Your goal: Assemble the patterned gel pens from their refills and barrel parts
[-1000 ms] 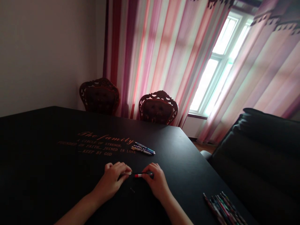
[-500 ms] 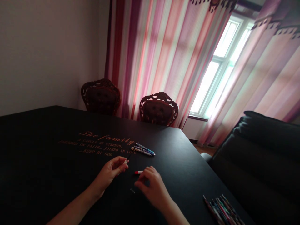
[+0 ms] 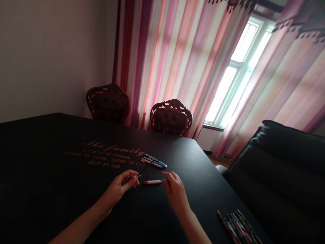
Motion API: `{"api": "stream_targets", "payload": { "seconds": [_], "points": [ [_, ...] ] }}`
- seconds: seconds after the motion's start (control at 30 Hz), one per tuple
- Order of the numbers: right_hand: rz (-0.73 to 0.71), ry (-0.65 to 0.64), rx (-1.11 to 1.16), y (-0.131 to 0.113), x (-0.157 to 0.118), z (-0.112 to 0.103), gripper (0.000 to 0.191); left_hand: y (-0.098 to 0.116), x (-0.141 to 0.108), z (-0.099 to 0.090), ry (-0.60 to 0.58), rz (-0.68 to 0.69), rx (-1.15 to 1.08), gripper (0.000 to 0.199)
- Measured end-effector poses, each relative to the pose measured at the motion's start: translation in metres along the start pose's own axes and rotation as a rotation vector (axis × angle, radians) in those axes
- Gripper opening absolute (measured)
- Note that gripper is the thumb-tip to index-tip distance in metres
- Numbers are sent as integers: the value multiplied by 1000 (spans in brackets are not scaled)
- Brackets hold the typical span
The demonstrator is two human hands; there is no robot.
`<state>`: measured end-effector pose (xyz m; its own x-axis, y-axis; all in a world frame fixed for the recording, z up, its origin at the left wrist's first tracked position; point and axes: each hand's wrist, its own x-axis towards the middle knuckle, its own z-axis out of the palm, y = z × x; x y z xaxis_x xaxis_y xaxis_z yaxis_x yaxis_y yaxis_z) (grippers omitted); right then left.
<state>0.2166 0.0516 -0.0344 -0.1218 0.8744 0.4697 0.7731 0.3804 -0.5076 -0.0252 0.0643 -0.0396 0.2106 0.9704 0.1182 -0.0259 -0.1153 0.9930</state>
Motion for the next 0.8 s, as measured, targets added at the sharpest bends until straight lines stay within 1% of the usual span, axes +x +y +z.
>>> {"api": "stream_targets", "payload": {
  "seconds": [0.07, 0.13, 0.2, 0.27, 0.37, 0.43, 0.53, 0.6, 0.7, 0.8],
  "points": [
    [-28, -62, -123, 9, 2, 3, 36, -3, 1, 0, -1, -2, -5, 34],
    [-45, -124, -199, 12, 5, 9, 39, -4, 1, 0, -15, 7, -4, 36],
    [-37, -139, -226, 8, 7, 14, 34, -3, 1, 0, -26, 6, 4, 37],
    [-19, -127, -229, 2, 10, 16, 27, -1, 1, 0, -20, -8, 16, 38],
    [-32, -131, -229, -8, 7, 13, 23, 2, 0, 0, -4, -16, 16, 37],
    [-60, -176, -201, -12, 1, 9, 21, 2, 0, -1, -5, -11, 7, 38],
    [-41, -247, -117, -15, -9, 3, 18, 2, 0, 0, -2, -15, 15, 38],
    [-4, -244, -49, -15, -12, -1, 18, 3, -1, 1, 1, -21, 26, 37],
    [70, -142, 152, -13, -6, -8, 18, 5, -3, 3, -9, -17, 39, 36],
    [167, -8, 476, -14, 2, -12, 18, 5, -4, 6, -52, 10, 44, 35]
  ]
}}
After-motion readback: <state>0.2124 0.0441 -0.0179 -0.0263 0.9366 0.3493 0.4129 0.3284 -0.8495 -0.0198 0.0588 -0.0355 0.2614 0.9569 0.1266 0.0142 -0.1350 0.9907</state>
